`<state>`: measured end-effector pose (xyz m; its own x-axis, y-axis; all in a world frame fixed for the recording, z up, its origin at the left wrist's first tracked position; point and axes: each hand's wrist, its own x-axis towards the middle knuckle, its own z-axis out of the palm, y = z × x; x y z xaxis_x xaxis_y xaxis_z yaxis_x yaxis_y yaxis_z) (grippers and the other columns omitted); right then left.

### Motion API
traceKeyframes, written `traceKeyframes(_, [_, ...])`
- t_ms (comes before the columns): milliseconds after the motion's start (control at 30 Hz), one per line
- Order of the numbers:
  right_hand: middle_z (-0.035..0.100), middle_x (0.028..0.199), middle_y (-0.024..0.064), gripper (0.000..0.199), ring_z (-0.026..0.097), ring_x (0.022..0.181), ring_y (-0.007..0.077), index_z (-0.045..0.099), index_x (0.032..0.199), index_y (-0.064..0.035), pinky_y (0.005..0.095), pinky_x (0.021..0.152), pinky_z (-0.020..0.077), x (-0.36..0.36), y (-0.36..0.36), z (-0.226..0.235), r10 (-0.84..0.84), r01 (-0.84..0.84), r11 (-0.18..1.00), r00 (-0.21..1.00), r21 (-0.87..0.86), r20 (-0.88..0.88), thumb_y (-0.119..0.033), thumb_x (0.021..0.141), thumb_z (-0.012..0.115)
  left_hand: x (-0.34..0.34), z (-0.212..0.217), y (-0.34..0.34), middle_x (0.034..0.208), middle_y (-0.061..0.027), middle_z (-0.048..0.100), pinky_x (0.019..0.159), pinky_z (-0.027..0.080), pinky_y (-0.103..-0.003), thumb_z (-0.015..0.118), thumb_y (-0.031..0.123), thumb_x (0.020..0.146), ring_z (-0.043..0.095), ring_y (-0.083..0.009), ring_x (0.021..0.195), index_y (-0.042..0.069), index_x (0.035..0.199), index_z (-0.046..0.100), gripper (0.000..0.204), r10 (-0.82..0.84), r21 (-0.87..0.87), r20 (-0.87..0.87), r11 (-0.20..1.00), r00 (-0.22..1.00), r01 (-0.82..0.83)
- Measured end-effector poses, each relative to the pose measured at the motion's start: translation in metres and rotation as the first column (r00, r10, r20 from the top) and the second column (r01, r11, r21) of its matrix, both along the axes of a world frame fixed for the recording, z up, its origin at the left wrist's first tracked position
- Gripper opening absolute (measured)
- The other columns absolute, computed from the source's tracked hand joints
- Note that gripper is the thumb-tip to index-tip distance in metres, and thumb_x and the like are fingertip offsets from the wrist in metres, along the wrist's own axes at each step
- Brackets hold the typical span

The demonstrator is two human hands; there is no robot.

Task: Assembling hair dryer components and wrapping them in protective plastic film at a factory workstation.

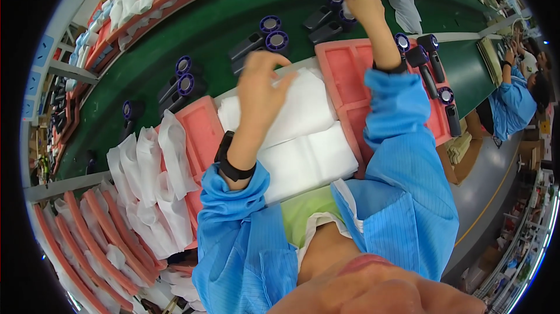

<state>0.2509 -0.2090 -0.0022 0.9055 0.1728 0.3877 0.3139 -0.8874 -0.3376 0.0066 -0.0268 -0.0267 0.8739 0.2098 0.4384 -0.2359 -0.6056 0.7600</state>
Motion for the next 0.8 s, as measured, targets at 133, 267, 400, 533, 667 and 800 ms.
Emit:
traceKeyframes(133, [0.065, 0.113, 0.0207, 0.047, 0.062, 0.107, 0.0369, 0.056, 0.123, -0.0039, 0.0454, 0.09, 0.0502, 0.086, -0.058, -0.076, -0.283, 0.199, 0.924, 0.93, -0.325, -0.235, -0.025, 0.081, 0.063, -0.001, -0.02, -0.042, 0.095, -0.0095, 0.057, 0.068, 0.05, -0.038, 0.081, 0.02, 0.067, 0.06, -0.0277, 0.088, 0.009, 0.087, 0.061, 0.03, -0.119, 0.137, -0.311, 0.976, 0.943, 0.169])
traceKeyframes(267, [0.067, 0.107, 0.0232, 0.05, 0.062, 0.105, 0.0383, 0.056, 0.118, 0.002, 0.0392, 0.087, 0.051, 0.092, -0.066, -0.096, -0.118, -0.001, 0.935, 0.942, -0.354, -0.314, -0.017, 0.073, 0.068, -0.002, -0.037, -0.045, 0.092, -0.0089, 0.056, 0.068, 0.05, -0.038, 0.083, 0.023, 0.065, 0.06, -0.0277, 0.088, 0.009, 0.084, 0.061, 0.032, -0.125, 0.316, -0.392, 0.912, 0.911, 0.261])
traceKeyframes(400, [0.067, 0.105, 0.0193, 0.058, 0.063, 0.102, 0.0329, 0.06, 0.115, 0.0007, 0.0336, 0.09, 0.0491, 0.049, -0.043, -0.079, 0.424, -0.435, 0.898, 0.815, 0.065, -0.396, -0.014, 0.063, 0.077, -0.012, -0.041, -0.044, 0.091, -0.0082, 0.056, 0.068, 0.05, -0.038, 0.082, 0.024, 0.064, 0.059, -0.027, 0.087, 0.009, 0.083, 0.063, 0.031, -0.106, 0.335, -0.337, 0.915, 0.935, 0.224])
traceKeyframes(533, [0.066, 0.105, 0.0142, 0.072, 0.063, 0.098, 0.0282, 0.058, 0.121, -0.0008, 0.0306, 0.089, 0.0477, 0.04, -0.048, -0.066, 0.32, -0.334, 0.94, 0.797, 0.069, -0.513, -0.013, 0.054, 0.083, -0.011, -0.039, -0.056, 0.09, -0.0081, 0.056, 0.068, 0.05, -0.039, 0.081, 0.023, 0.065, 0.058, -0.0267, 0.087, 0.009, 0.08, 0.063, 0.027, -0.102, 0.369, -0.291, 0.905, 0.951, 0.211])
traceKeyframes(667, [0.063, 0.109, 0.0087, 0.073, 0.061, 0.095, 0.02, 0.054, 0.124, 0.0018, 0.0288, 0.086, 0.0476, -0.009, -0.045, -0.024, 0.431, -0.272, 0.851, 0.85, 0.449, -0.304, -0.016, 0.059, 0.082, -0.01, -0.05, -0.05, 0.088, -0.0084, 0.057, 0.067, 0.05, -0.038, 0.079, 0.021, 0.068, 0.058, -0.0263, 0.085, 0.008, 0.078, 0.064, 0.023, -0.099, 0.352, -0.249, 0.917, 0.964, 0.185])
traceKeyframes(800, [0.061, 0.106, 0.0092, 0.068, 0.059, 0.092, 0.0165, 0.053, 0.123, 0.0024, 0.0272, 0.081, 0.0468, -0.048, -0.083, 0.039, 0.51, -0.315, 0.774, 0.824, 0.549, -0.247, -0.014, 0.061, 0.078, -0.007, -0.043, -0.037, 0.084, -0.0083, 0.057, 0.064, 0.048, -0.035, 0.077, 0.017, 0.072, 0.058, -0.0244, 0.077, 0.007, 0.079, 0.065, 0.017, -0.151, 0.149, -0.238, 0.97, 0.959, 0.19])
